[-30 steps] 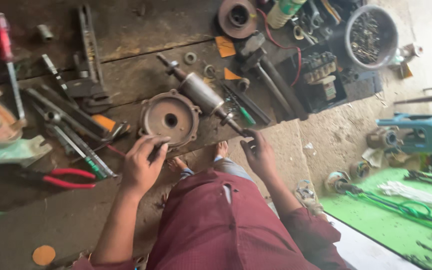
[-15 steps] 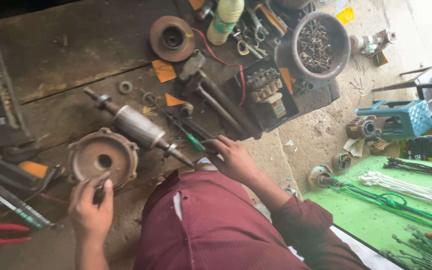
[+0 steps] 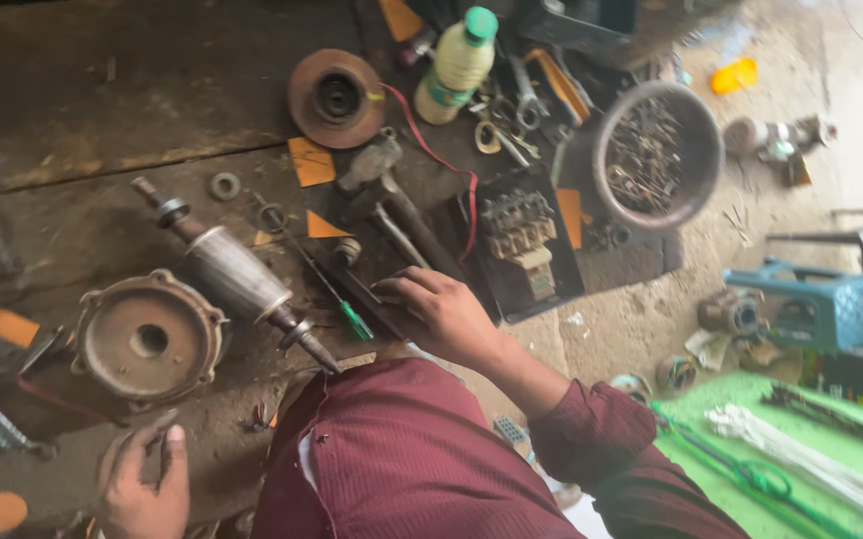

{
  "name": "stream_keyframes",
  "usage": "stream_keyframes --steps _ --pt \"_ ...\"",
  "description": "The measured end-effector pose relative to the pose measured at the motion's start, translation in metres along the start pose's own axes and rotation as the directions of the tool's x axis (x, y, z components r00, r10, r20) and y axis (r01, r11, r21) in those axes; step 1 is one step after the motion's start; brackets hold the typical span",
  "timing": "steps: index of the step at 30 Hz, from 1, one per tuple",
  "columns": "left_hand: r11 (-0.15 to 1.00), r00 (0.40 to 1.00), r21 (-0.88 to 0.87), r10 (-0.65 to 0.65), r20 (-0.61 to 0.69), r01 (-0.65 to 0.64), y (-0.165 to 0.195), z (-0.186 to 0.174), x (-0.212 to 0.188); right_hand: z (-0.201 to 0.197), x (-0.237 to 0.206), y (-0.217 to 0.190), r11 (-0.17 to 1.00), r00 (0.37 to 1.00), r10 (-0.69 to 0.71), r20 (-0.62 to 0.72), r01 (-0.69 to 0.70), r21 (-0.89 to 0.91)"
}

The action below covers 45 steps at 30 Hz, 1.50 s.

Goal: The person works at a cluttered wooden workbench fitting a metal rotor shaft into a circular pump housing, tapping and pressing the shaft by hand, then using a screwdriver on the housing and handling small rings and fasteners while another person stands nearby.

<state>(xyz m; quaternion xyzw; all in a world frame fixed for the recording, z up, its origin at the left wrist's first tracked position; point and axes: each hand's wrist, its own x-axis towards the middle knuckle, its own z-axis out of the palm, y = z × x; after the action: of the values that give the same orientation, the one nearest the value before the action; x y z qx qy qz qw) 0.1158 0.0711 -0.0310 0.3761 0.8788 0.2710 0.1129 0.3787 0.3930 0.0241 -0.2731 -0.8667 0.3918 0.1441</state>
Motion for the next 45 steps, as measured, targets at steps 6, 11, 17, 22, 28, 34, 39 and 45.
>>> stream_keyframes --steps 6,11,17,22,28,34,39,45 --pt "0.997 0.996 0.05 -0.058 -0.073 0.062 0.016 -0.031 -0.012 0.014 0.024 -0.01 0.998 0.997 -0.069 0.046 0.069 0.006" --pt "0.982 0.96 -0.012 -0.187 -0.208 0.189 0.001 -0.045 -0.026 0.047 0.041 -0.029 0.995 0.985 -0.098 0.144 0.101 -0.016" --pt "0.971 0.91 -0.03 -0.233 -0.344 0.237 -0.047 -0.081 -0.044 0.099 0.055 -0.075 0.99 0.97 -0.132 0.203 0.138 -0.017" --pt "0.971 0.894 -0.139 -0.235 -0.381 0.196 -0.118 -0.108 -0.02 0.137 0.074 -0.106 0.977 0.97 -0.127 0.209 0.159 -0.145" --pt "0.938 0.848 -0.296 -0.301 -0.436 0.181 -0.221 -0.142 0.028 0.202 0.088 -0.156 0.961 0.993 -0.043 0.107 0.071 -0.266" --pt "0.961 0.844 -0.276 -0.166 -0.51 0.022 -0.312 -0.208 0.09 0.277 0.122 -0.206 0.946 0.999 -0.043 0.006 0.043 -0.321" --pt "0.961 0.883 -0.277 -0.11 -0.455 -0.024 -0.359 -0.237 0.122 0.329 0.133 -0.216 0.905 0.998 -0.046 -0.041 0.024 -0.426" --pt "0.964 0.829 -0.122 0.134 -0.543 -0.236 -0.391 -0.268 0.151 0.363 0.128 -0.202 0.879 0.991 0.116 -0.062 -0.132 -0.459"
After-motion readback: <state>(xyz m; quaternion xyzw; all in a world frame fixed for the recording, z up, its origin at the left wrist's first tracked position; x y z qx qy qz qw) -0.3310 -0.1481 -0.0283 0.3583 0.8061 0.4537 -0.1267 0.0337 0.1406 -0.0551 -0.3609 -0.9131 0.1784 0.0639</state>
